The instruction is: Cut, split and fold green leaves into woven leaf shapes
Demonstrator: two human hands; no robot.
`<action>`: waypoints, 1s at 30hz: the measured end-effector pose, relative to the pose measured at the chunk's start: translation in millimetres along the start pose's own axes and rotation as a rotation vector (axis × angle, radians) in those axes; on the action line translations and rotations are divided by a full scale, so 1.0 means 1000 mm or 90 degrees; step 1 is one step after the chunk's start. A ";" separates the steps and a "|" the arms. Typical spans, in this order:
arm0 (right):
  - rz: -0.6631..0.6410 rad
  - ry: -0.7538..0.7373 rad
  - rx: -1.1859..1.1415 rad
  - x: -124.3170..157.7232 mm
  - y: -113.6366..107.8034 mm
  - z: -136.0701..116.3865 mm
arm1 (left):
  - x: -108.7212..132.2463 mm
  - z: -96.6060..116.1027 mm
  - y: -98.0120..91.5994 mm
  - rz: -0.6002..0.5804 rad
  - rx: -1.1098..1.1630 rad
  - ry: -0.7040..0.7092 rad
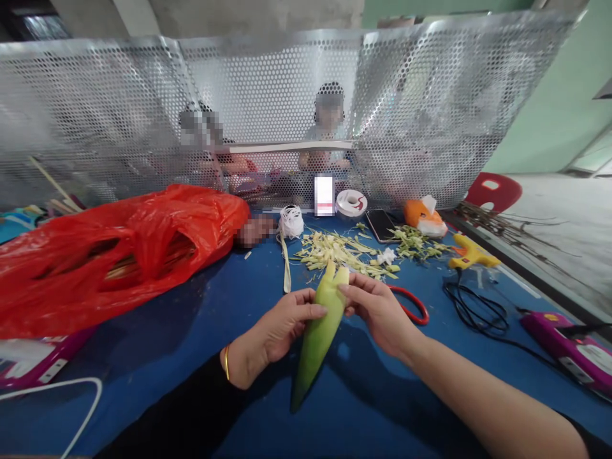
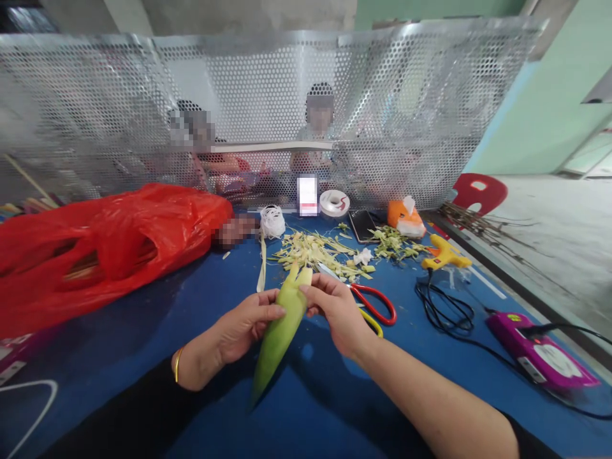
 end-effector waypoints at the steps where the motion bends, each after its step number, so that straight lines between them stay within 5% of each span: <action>1: -0.002 0.003 0.010 -0.001 -0.001 0.000 | 0.000 0.000 -0.001 0.001 0.004 -0.003; 9: 0.004 -0.017 0.115 -0.010 -0.009 0.008 | -0.002 -0.005 -0.002 0.011 0.080 -0.057; 15: -0.015 0.019 0.181 -0.014 -0.015 0.001 | -0.003 -0.002 -0.004 0.080 0.020 0.005; 21: -0.070 0.066 0.151 -0.013 -0.017 -0.004 | -0.003 0.000 -0.005 0.055 -0.001 0.024; 27: -0.039 0.024 0.336 -0.019 -0.019 0.003 | -0.004 -0.001 -0.005 0.085 -0.028 0.031; 30: -0.088 -0.005 0.604 -0.017 -0.024 -0.012 | -0.006 0.001 -0.008 0.076 -0.015 0.033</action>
Point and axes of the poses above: each hand's wrist, its own x-axis away from the middle knuckle, its own y-axis out of the palm, z = x × y, the point moved 3 cm from there along -x, towards the middle knuckle, and after that the axes turned 5 degrees about -x, right-handed, at the moved point
